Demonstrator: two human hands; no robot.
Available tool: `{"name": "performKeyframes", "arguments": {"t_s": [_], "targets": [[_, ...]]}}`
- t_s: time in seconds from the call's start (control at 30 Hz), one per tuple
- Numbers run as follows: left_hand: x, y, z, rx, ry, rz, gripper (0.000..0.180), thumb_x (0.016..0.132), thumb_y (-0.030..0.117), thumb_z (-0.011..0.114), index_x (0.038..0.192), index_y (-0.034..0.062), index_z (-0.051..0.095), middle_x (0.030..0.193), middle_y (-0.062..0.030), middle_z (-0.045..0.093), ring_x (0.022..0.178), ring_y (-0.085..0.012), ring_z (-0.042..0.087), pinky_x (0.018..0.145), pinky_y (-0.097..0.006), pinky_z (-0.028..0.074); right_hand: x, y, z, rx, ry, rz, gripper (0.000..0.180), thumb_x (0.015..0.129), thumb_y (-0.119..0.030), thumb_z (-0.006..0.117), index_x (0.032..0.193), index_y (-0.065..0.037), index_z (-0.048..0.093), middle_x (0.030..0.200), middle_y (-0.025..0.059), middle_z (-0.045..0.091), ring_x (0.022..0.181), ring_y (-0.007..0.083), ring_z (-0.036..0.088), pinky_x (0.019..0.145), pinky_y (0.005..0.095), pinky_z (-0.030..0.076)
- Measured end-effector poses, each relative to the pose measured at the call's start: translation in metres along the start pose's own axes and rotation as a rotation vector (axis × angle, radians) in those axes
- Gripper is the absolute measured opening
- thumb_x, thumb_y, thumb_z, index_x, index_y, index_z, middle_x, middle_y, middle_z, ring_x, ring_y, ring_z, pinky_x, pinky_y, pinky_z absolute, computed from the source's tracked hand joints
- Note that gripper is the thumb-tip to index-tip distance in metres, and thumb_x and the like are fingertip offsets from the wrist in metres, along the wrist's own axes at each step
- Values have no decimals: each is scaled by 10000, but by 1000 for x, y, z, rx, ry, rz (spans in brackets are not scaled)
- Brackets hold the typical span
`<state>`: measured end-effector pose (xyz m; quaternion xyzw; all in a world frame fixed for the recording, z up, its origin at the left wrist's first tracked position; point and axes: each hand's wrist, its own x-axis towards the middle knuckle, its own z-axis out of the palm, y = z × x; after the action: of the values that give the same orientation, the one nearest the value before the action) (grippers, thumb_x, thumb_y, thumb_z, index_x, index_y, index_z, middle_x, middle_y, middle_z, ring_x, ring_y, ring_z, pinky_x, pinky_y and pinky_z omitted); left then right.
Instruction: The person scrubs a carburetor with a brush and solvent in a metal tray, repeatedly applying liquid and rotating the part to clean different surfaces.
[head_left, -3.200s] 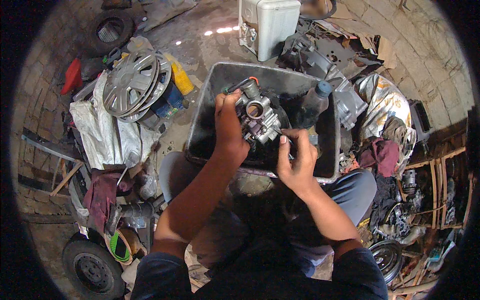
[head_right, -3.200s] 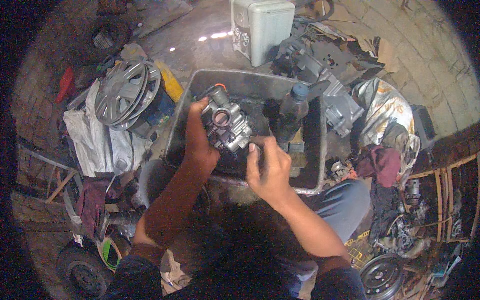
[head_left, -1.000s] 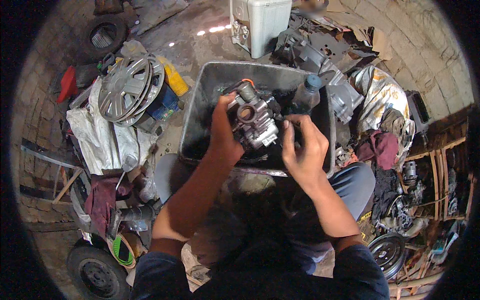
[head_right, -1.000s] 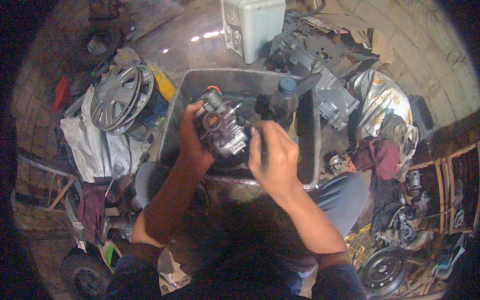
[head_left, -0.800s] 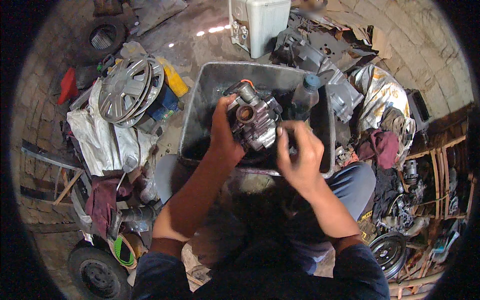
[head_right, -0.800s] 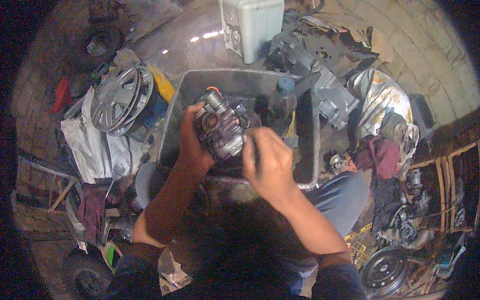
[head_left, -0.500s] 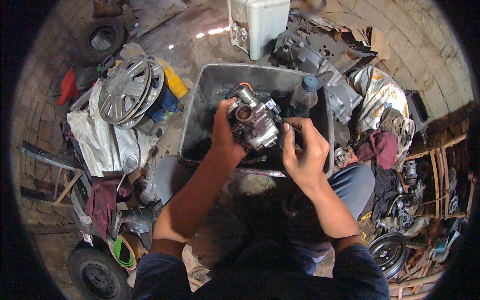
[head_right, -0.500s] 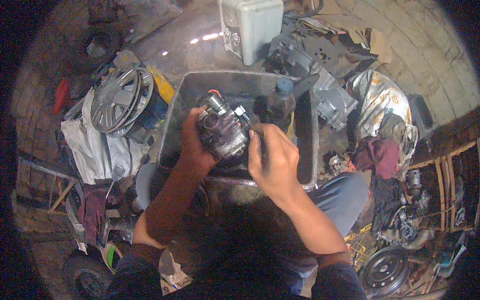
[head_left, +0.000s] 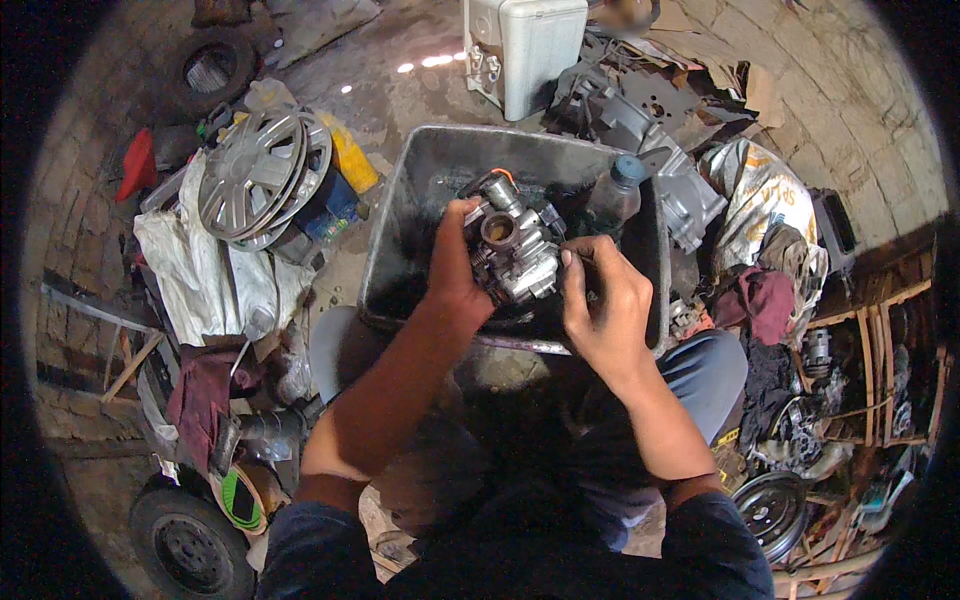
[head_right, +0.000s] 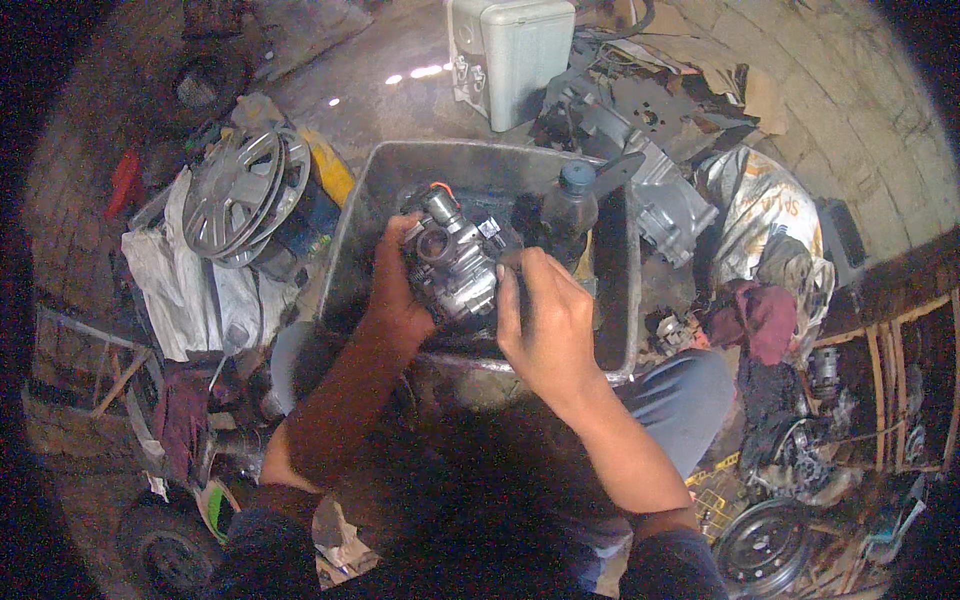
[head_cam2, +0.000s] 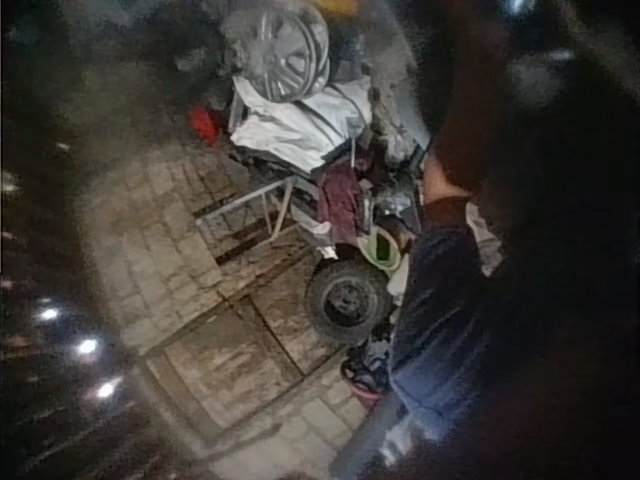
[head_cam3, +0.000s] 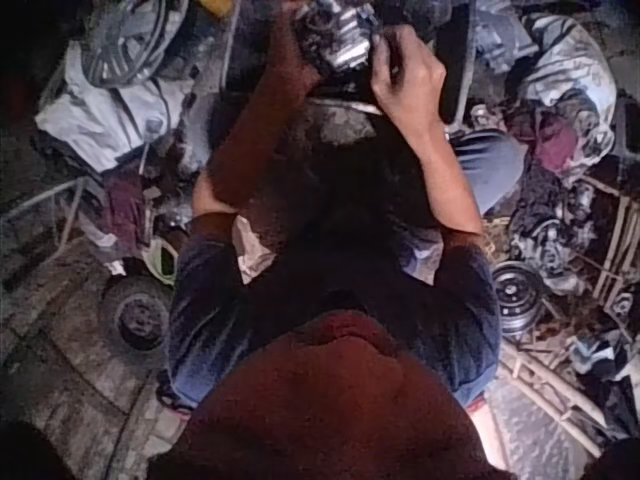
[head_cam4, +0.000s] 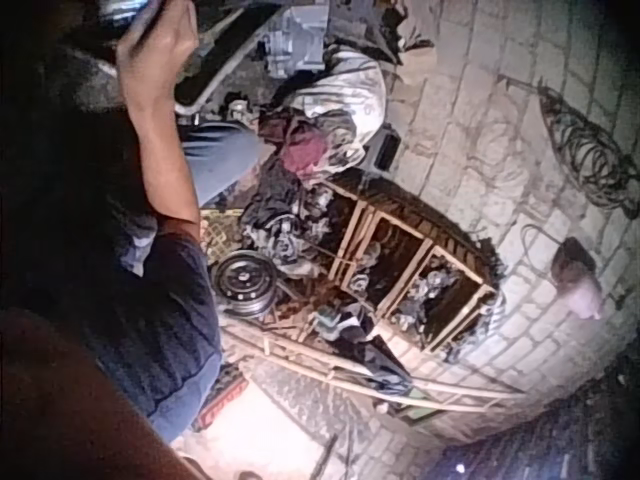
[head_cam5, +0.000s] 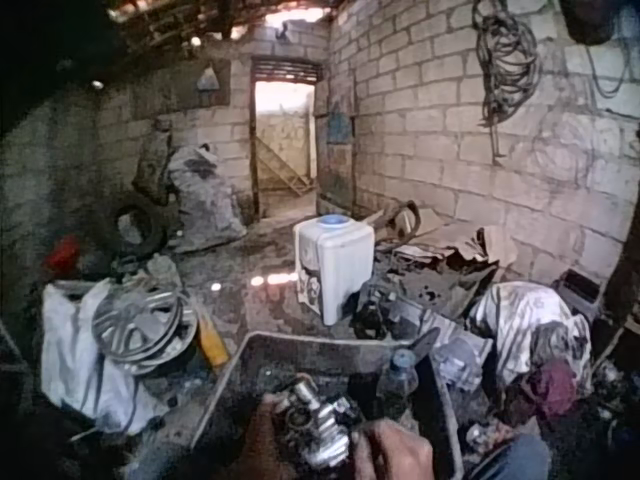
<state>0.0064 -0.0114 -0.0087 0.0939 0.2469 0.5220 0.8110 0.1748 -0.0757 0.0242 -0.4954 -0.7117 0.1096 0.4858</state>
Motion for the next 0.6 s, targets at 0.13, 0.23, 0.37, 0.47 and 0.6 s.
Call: {"name": "performKeyframes", "arguments": {"t_s": [0.13, 0.23, 0.37, 0.47, 0.6], "targets": [[-2, 3, 1, -4, -43, -5, 366, 931, 381, 567, 1121, 85, 666, 1026, -112, 736, 911, -279, 735, 856, -464, 611, -4, -6, 4, 33, 47, -84, 94, 887, 68, 667, 958, 40, 612, 834, 218, 650, 760, 402, 672, 686, 428, 530], [-2, 3, 0, 16, -29, -14, 366, 933, 379, 565, 1127, 85, 666, 1024, -107, 737, 913, -277, 736, 852, -457, 613, -3, 2, 5, -10, 49, -94, 92, 888, 65, 669, 957, 39, 614, 827, 214, 654, 758, 401, 674, 685, 436, 529], [-1, 4, 2, 38, -19, -2, 363, 938, 374, 560, 1132, 87, 668, 1022, -103, 738, 917, -273, 737, 851, -450, 613, 0, 8, 5, 3, 74, -53, 76, 900, 43, 665, 951, 41, 609, 822, 218, 653, 750, 404, 677, 678, 436, 528], [-6, 2, 6, 44, -4, 30, 351, 944, 369, 551, 1129, 95, 669, 1023, -101, 738, 918, -267, 738, 857, -447, 611, -3, -3, 2, 5, 36, -96, 60, 913, 35, 659, 954, 30, 615, 826, 225, 662, 752, 398, 685, 675, 426, 529], [-10, 4, 13, 55, 13, 30, 334, 951, 361, 542, 1123, 104, 669, 1033, -100, 740, 918, -263, 738, 867, -441, 608, -2, 7, 0, -17, 72, 44, 64, 905, 43, 663, 945, 40, 612, 822, 217, 660, 761, 387, 693, 675, 413, 531]]}}
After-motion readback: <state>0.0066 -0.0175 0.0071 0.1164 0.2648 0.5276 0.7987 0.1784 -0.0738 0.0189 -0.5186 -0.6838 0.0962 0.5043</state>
